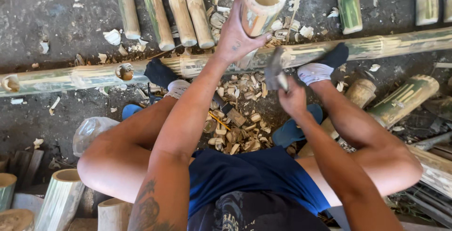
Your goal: The person sits on the ground and uses a hammer and chisel to hollow out and shape a bamboo segment. They repeatedly strike the chisel to remove material, rotate the bamboo, and inspect the interior cavity throughout the process.
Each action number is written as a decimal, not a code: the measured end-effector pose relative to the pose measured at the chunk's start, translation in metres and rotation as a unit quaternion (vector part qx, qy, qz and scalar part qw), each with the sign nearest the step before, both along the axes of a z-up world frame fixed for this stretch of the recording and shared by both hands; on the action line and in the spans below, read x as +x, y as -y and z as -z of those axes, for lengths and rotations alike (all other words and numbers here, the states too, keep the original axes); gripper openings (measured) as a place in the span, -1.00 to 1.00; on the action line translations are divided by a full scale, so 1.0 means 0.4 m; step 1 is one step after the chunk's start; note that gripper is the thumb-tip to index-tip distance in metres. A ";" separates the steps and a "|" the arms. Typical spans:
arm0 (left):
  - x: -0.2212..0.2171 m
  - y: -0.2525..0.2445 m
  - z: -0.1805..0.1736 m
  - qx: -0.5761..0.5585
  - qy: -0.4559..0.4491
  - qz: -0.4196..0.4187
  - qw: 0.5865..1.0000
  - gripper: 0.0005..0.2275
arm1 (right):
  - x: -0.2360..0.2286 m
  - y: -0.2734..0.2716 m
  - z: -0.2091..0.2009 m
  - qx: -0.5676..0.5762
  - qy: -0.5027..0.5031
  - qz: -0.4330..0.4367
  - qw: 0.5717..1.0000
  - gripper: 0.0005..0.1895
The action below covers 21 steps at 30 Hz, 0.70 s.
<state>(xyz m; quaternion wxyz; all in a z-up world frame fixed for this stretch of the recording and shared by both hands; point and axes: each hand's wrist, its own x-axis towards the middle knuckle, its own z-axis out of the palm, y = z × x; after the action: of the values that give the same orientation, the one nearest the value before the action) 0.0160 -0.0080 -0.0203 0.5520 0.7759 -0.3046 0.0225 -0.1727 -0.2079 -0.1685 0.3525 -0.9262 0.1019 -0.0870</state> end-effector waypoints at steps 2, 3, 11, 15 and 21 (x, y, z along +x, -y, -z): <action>0.001 0.010 -0.004 -0.020 0.028 -0.025 0.999 0.02 | -0.021 -0.022 0.126 -0.083 -0.136 0.019 0.987 -0.67; 0.005 0.016 -0.008 -0.029 0.044 -0.037 0.998 0.01 | -0.021 -0.027 0.176 -0.113 -0.162 0.001 0.980 -0.58; 0.017 0.025 0.022 -0.043 -0.066 -0.009 0.997 0.03 | -0.018 -0.127 0.259 -0.138 -0.042 -0.097 0.985 -0.67; 0.015 0.040 0.024 -0.084 -0.042 0.006 0.996 0.08 | 0.007 -0.332 0.262 -0.046 -0.165 -0.317 0.933 -0.81; 0.024 0.026 0.037 -0.056 -0.020 0.023 0.998 0.03 | -0.028 -0.543 0.352 -0.108 -0.345 -0.323 0.875 -0.75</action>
<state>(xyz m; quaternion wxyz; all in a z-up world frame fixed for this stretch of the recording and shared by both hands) 0.0256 -0.0184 -0.0351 0.6010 0.7367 -0.3096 0.0110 -0.1841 0.0095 -0.3094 0.2017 -0.9111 -0.0976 0.3460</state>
